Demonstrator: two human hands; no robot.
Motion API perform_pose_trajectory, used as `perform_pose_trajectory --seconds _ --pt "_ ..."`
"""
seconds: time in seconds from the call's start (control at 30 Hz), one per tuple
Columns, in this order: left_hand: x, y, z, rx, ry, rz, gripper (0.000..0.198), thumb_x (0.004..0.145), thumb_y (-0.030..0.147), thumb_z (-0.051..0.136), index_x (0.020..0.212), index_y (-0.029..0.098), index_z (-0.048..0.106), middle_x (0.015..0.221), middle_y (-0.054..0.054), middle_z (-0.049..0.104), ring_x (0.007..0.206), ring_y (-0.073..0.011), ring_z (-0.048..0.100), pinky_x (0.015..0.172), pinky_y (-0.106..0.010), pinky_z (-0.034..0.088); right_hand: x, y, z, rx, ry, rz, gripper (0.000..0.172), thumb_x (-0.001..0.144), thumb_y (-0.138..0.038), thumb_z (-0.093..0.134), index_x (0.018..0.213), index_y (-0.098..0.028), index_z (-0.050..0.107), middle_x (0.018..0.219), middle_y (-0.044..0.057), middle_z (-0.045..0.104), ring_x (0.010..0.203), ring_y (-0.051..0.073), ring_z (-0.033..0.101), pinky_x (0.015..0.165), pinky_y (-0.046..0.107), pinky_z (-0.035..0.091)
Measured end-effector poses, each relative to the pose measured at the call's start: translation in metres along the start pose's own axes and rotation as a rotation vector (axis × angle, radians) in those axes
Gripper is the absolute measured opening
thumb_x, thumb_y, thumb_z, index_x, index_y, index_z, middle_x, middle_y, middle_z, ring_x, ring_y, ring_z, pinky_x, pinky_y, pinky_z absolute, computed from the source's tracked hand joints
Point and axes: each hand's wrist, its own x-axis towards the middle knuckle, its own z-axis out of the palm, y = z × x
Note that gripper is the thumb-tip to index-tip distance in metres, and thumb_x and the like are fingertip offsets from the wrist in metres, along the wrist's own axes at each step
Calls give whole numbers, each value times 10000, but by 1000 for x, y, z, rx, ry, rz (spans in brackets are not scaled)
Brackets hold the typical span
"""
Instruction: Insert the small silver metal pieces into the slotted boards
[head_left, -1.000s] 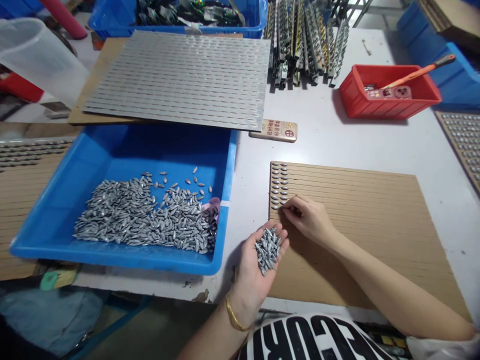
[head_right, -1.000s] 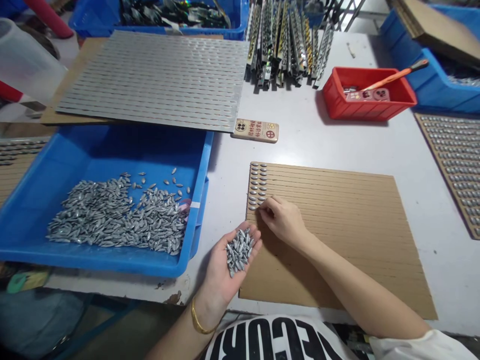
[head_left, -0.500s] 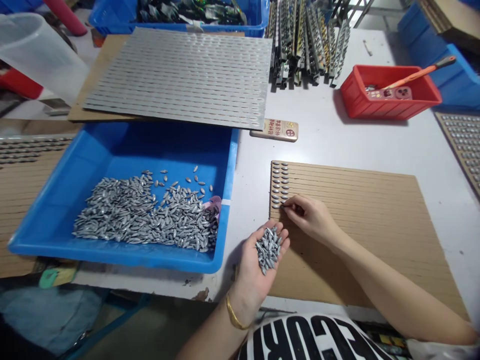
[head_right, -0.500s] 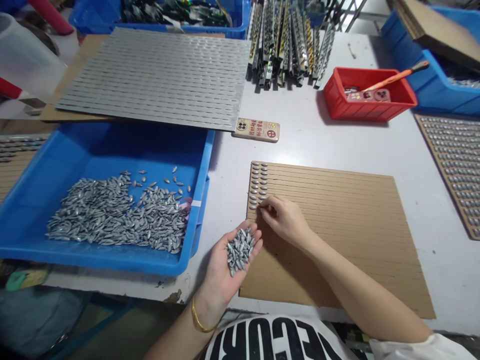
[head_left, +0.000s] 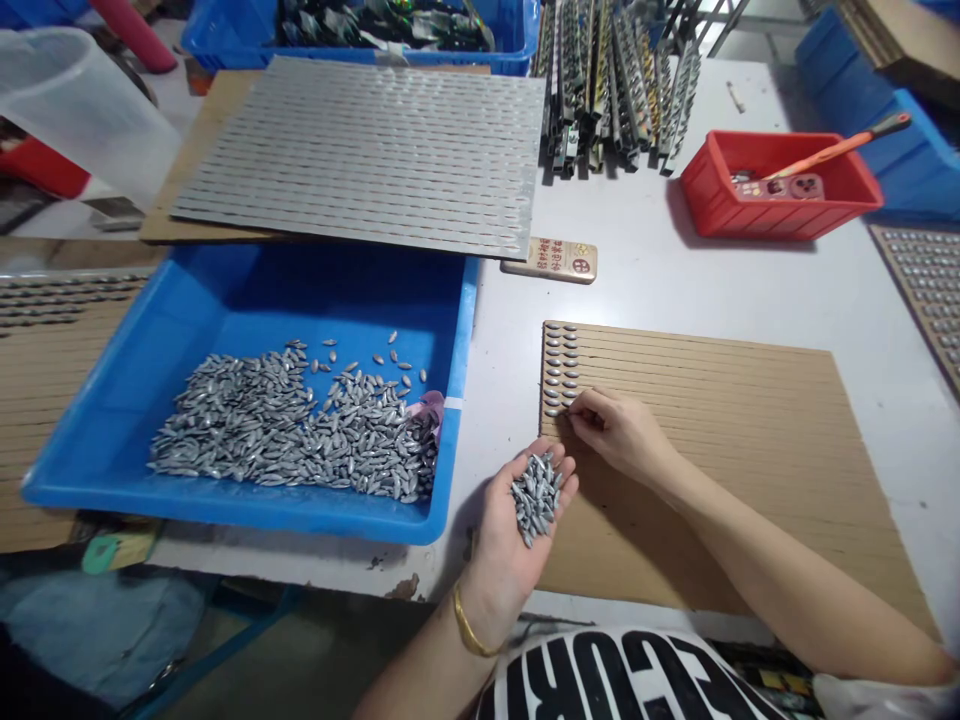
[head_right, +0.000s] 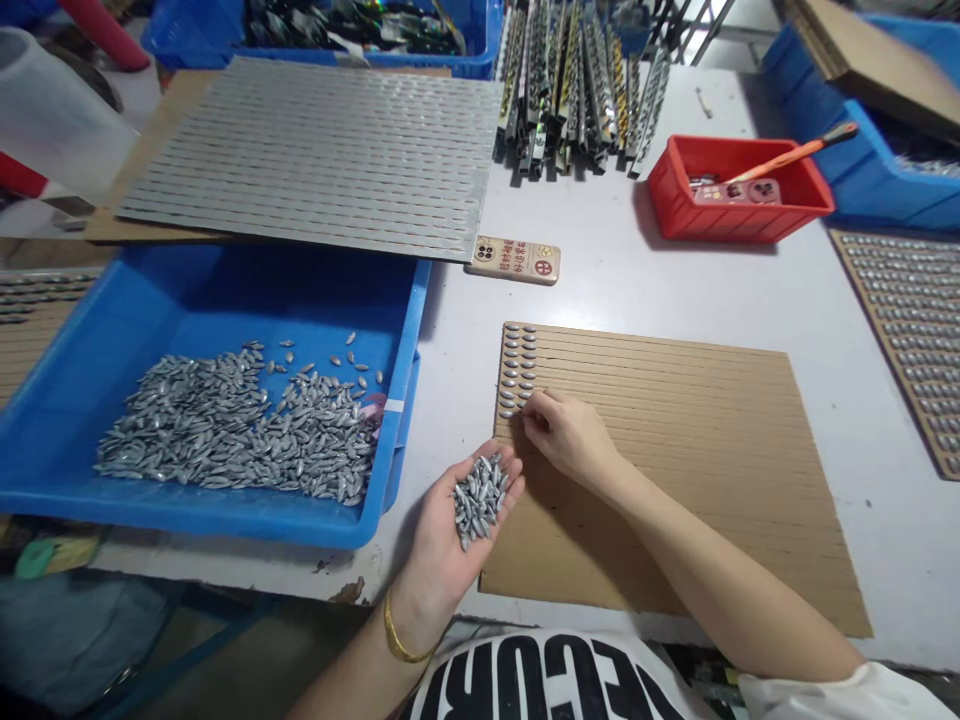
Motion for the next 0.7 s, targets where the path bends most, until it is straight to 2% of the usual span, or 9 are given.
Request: perform_pose_trajectory --seconds 0.37,0.7 --pt "0 0 0 1 2 3 285 800 161 578 1072 106 644 1031 -123 705 971 -226 675 961 -392 497 -6 2 0 -40 31 -8 123 820 -181 490 865 -204 602 836 49 639 704 170 595 611 259 441" --pt "0 0 -1 -9 -20 5 283 798 165 592 1069 104 647 1017 -122 704 982 -227 668 980 -397 483 -2 4 -4 -34 8 -15 99 814 -190 511 809 -204 609 778 27 639 638 152 567 577 254 405"
